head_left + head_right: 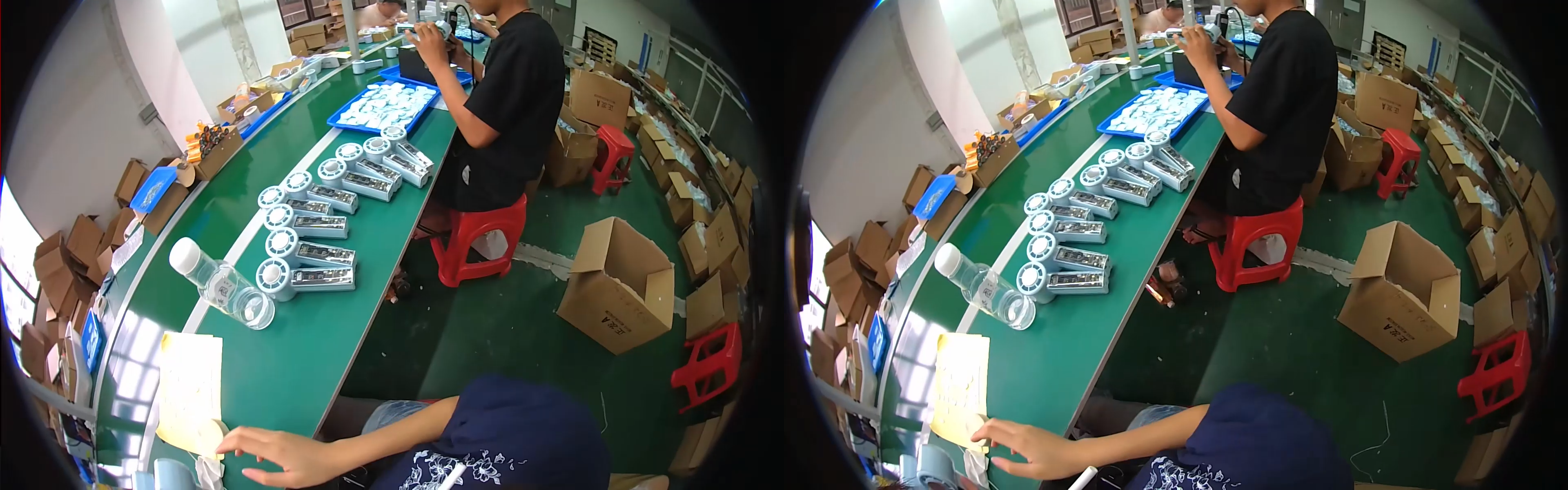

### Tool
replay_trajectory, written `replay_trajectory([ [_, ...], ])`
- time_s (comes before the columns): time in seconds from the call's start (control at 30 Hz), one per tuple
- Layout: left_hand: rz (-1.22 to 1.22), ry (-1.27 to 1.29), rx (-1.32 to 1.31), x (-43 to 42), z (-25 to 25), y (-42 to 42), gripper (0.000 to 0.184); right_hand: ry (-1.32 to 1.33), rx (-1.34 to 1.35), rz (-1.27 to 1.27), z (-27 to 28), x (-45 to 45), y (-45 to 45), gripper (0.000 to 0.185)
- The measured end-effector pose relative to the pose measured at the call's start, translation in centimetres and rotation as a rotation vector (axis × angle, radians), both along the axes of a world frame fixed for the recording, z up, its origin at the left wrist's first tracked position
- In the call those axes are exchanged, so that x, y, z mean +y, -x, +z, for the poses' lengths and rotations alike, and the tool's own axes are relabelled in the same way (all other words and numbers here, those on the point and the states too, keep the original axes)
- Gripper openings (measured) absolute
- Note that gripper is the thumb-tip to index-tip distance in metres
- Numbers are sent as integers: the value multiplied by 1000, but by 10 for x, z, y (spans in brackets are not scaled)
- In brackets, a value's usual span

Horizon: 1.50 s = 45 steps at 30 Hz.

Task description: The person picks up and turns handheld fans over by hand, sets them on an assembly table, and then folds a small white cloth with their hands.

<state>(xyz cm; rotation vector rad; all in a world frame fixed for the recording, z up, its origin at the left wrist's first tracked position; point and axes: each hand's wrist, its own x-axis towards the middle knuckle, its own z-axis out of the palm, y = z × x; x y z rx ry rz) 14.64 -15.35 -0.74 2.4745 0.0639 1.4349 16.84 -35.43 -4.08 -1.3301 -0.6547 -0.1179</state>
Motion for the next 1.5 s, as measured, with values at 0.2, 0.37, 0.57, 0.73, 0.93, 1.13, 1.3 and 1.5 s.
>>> replay_trajectory([
  [0.2,-375,474,44,-40,-43,-19,50,-179,-75,-172,-8,60,24,56],
  [0.37,-551,849,68,-46,-81,-25,47,-166,248,-141,-26,51,-5,77],
  [0.57,-843,1289,371,-42,-64,-25,48,-405,761,257,-23,10,-43,49],
  [0.73,-923,1250,367,-41,-68,-26,40,-236,502,19,-20,24,-40,37],
  [0.93,-1036,1583,441,-27,-59,-21,20,-111,601,-23,-13,35,-34,39],
  [1.13,-1090,1540,429,-25,-56,-22,19,-144,616,10,-18,33,-37,53],
  [1.3,-1108,1513,426,-27,-51,-21,20,-166,630,37,-18,28,-38,56],
  [1.5,-1115,1479,490,-20,-56,-20,21,-223,630,94,-18,27,-37,57],
])
